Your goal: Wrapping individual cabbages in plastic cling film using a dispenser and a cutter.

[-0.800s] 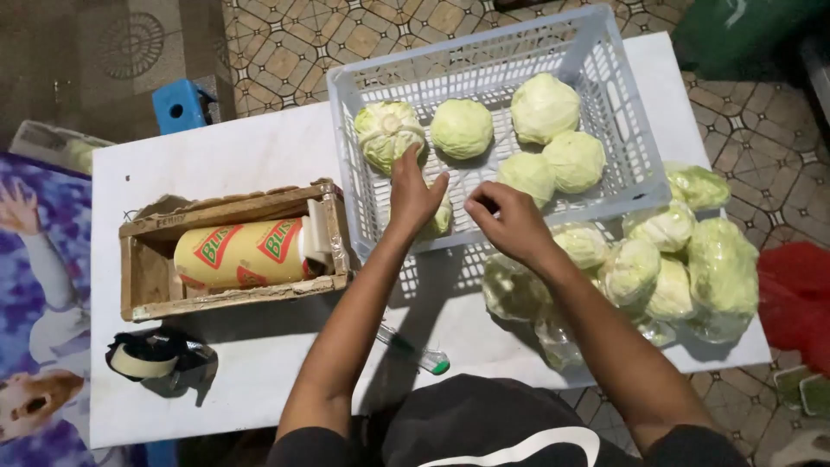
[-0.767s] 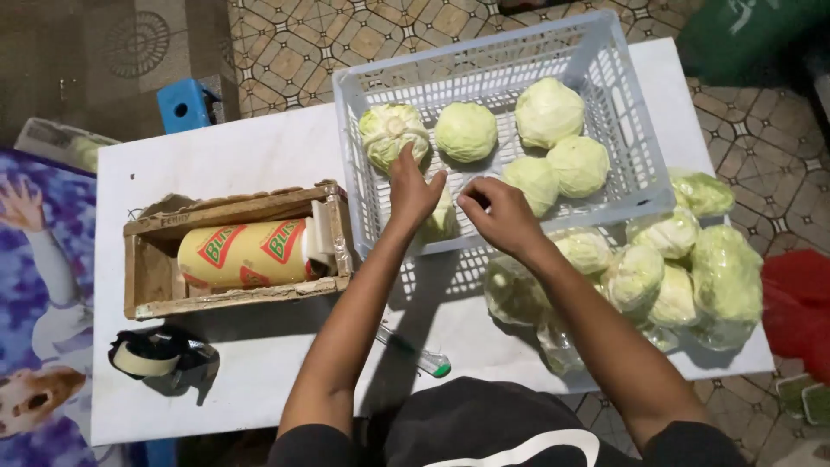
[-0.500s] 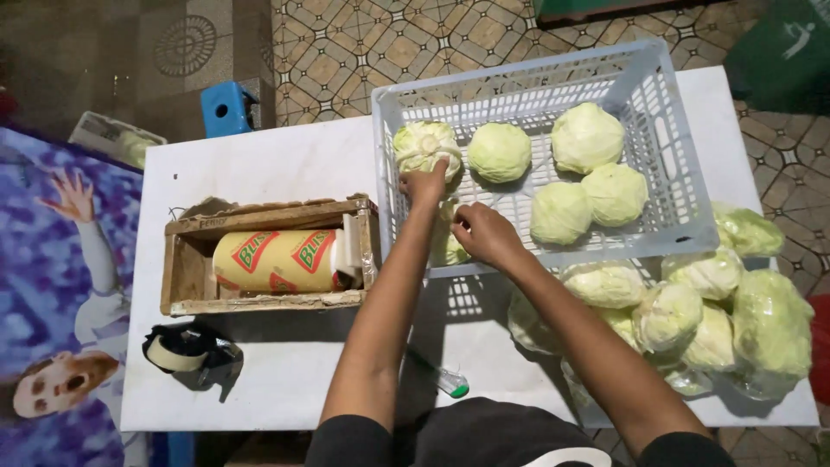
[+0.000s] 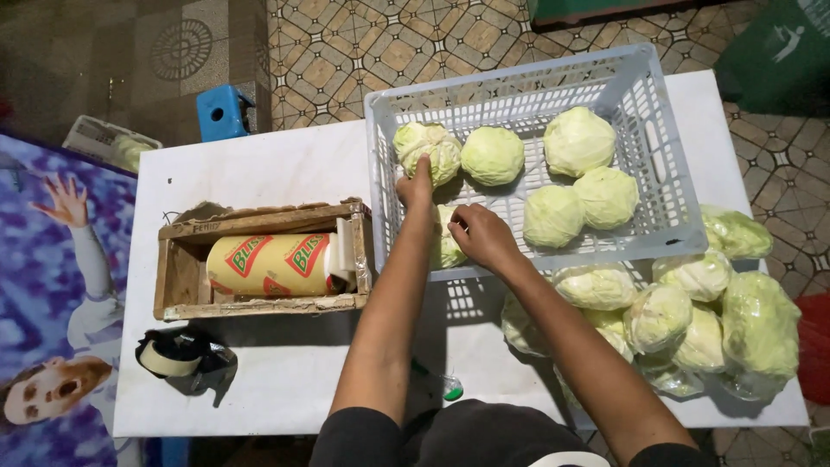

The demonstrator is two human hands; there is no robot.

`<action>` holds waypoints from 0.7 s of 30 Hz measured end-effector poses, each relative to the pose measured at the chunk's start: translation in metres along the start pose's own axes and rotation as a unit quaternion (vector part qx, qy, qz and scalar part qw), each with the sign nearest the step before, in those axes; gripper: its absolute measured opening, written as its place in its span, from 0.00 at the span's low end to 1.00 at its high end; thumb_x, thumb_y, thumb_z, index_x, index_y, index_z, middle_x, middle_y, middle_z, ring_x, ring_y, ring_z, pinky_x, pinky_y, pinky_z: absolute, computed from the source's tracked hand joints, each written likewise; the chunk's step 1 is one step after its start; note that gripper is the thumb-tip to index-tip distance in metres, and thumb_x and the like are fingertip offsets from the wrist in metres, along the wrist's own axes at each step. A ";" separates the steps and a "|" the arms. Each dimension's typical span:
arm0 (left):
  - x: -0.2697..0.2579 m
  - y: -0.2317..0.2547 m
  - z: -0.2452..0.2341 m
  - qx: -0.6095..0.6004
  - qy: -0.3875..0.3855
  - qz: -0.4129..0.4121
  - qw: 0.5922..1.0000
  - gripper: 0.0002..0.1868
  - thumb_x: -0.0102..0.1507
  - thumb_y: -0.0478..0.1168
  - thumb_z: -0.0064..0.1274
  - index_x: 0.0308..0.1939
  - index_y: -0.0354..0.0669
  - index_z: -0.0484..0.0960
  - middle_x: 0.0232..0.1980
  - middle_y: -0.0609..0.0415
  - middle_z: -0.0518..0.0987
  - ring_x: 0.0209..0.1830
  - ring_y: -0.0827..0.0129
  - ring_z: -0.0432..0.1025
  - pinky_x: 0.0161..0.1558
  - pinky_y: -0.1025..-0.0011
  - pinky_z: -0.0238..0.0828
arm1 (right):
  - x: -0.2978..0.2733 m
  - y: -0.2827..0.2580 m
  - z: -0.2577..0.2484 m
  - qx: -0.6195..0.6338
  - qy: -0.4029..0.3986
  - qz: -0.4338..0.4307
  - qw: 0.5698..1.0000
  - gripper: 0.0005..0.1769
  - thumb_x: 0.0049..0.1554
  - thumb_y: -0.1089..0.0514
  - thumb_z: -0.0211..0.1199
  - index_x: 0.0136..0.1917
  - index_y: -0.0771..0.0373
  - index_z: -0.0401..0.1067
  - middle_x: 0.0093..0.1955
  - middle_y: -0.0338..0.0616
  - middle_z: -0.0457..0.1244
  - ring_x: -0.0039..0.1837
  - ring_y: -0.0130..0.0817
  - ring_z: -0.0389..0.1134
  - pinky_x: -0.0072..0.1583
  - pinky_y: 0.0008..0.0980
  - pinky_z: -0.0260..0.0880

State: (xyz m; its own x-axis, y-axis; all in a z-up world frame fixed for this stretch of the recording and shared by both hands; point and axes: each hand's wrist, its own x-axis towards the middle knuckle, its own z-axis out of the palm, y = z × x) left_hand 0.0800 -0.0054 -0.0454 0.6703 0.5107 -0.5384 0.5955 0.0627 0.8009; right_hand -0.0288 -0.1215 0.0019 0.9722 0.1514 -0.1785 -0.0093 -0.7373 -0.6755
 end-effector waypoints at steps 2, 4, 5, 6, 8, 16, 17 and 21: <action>0.002 -0.003 0.001 -0.014 0.001 0.001 1.000 0.53 0.48 0.66 0.65 0.67 0.32 0.73 0.66 0.32 0.73 0.71 0.46 0.66 0.72 0.52 0.60 | -0.002 -0.003 -0.001 0.001 0.016 -0.014 1.000 0.12 0.63 0.48 0.57 0.51 0.57 0.73 0.45 0.49 0.66 0.52 0.52 0.73 0.54 0.49 0.73; 0.002 -0.004 0.001 -0.027 0.003 -0.001 1.000 0.56 0.47 0.66 0.68 0.70 0.36 0.71 0.69 0.33 0.72 0.73 0.46 0.64 0.73 0.53 0.59 | -0.004 -0.004 0.000 0.002 0.028 -0.025 0.999 0.11 0.62 0.50 0.58 0.50 0.58 0.73 0.44 0.50 0.66 0.51 0.54 0.73 0.53 0.49 0.73; 0.000 -0.002 0.001 -0.021 0.006 -0.001 1.000 0.54 0.46 0.66 0.69 0.66 0.35 0.74 0.66 0.35 0.74 0.71 0.48 0.67 0.71 0.53 0.61 | -0.006 -0.003 0.000 0.019 0.062 -0.045 0.997 0.09 0.62 0.52 0.58 0.49 0.58 0.74 0.42 0.49 0.65 0.49 0.52 0.72 0.51 0.48 0.74; -0.002 0.000 0.001 -0.016 0.009 0.000 1.000 0.51 0.45 0.66 0.69 0.63 0.34 0.77 0.63 0.38 0.77 0.68 0.50 0.70 0.68 0.53 0.63 | -0.008 -0.002 0.001 0.036 0.096 -0.066 0.993 0.08 0.62 0.53 0.59 0.49 0.58 0.74 0.41 0.48 0.65 0.48 0.51 0.72 0.48 0.46 0.74; -0.021 0.011 -0.011 -0.036 0.019 -0.001 0.999 0.50 0.45 0.62 0.71 0.62 0.31 0.77 0.62 0.36 0.77 0.68 0.49 0.70 0.68 0.53 0.63 | -0.015 -0.003 0.000 0.082 0.141 -0.096 0.982 0.06 0.62 0.56 0.60 0.50 0.58 0.75 0.41 0.48 0.65 0.47 0.48 0.73 0.47 0.41 0.75; -0.084 0.035 -0.048 -0.097 -0.024 0.026 0.995 0.47 0.41 0.57 0.74 0.54 0.27 0.80 0.54 0.36 0.80 0.63 0.48 0.74 0.61 0.55 0.68 | -0.059 -0.016 -0.014 0.192 0.255 -0.110 0.941 0.06 0.62 0.60 0.63 0.52 0.56 0.79 0.48 0.42 0.67 0.51 0.40 0.74 0.47 0.33 0.76; -0.085 0.031 -0.059 -0.143 -0.079 0.051 0.985 0.36 0.45 0.53 0.74 0.45 0.29 0.81 0.42 0.42 0.81 0.47 0.59 0.76 0.49 0.62 0.71 | -0.065 -0.020 -0.015 0.206 0.272 -0.108 0.934 0.08 0.62 0.63 0.62 0.55 0.59 0.78 0.51 0.46 0.65 0.54 0.44 0.73 0.49 0.37 0.77; -0.152 0.048 -0.134 -0.220 -0.199 0.086 0.951 0.26 0.51 0.49 0.73 0.37 0.35 0.74 0.26 0.52 0.74 0.22 0.72 0.70 0.27 0.74 0.65 | -0.094 -0.042 -0.020 0.300 0.335 -0.037 0.893 0.22 0.64 0.60 0.59 0.71 0.62 0.62 0.64 0.58 0.59 0.65 0.48 0.65 0.62 0.49 0.71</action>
State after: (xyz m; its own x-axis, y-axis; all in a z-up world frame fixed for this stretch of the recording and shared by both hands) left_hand -0.0526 0.0347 0.1102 0.9075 0.1870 -0.3761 0.2773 0.4058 0.8709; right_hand -0.1153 -0.1179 0.0614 0.8952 -0.3905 0.2147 0.1327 -0.2264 -0.9649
